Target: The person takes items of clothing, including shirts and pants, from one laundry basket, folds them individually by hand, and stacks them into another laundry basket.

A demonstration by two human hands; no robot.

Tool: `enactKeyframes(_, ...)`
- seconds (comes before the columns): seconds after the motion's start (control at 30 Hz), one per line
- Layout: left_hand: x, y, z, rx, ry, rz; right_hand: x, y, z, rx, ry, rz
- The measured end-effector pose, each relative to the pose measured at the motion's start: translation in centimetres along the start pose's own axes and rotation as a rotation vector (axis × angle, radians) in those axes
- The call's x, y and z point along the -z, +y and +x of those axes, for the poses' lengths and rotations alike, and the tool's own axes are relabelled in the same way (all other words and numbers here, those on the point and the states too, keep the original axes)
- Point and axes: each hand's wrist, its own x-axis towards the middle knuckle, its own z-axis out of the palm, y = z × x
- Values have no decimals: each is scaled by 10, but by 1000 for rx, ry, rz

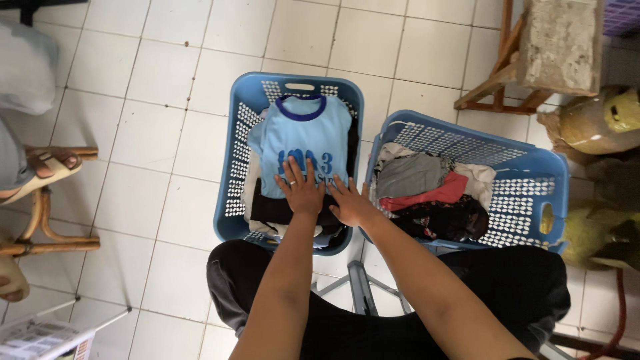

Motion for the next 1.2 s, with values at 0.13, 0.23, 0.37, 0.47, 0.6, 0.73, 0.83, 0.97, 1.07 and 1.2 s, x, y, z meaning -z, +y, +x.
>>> enactKeyframes(0.13,51,-12,3,-39,-238,-128,-1,12,-5,5,2,55)
enactKeyframes(0.23,41,-10,-3,-33,-241,-156,7,11,-22,58,-85,114)
enactKeyframes(0.37,43,27,-21,47,-246,-308,0,21,-32,102,-8,151)
enactKeyframes(0.47,54,57,-58,-30,-172,-337,-56,51,-14,90,105,142)
enactKeyframes(0.6,11,88,-83,-376,565,-370,-38,74,-69,121,333,297)
enactKeyframes(0.73,0,96,-117,-598,584,-354,-114,157,-62,-56,559,412)
enactKeyframes(0.83,2,102,-124,-574,-193,-108,-172,224,-41,-333,447,579)
enactKeyframes(0.97,11,107,-125,-493,-358,-76,-190,259,-29,-455,185,783)
enactKeyframes(1.07,16,109,-121,-481,-406,-51,-166,268,-21,-475,45,759)
enactKeyframes(1.2,19,109,-119,-471,-503,-32,-185,309,19,-530,213,816)
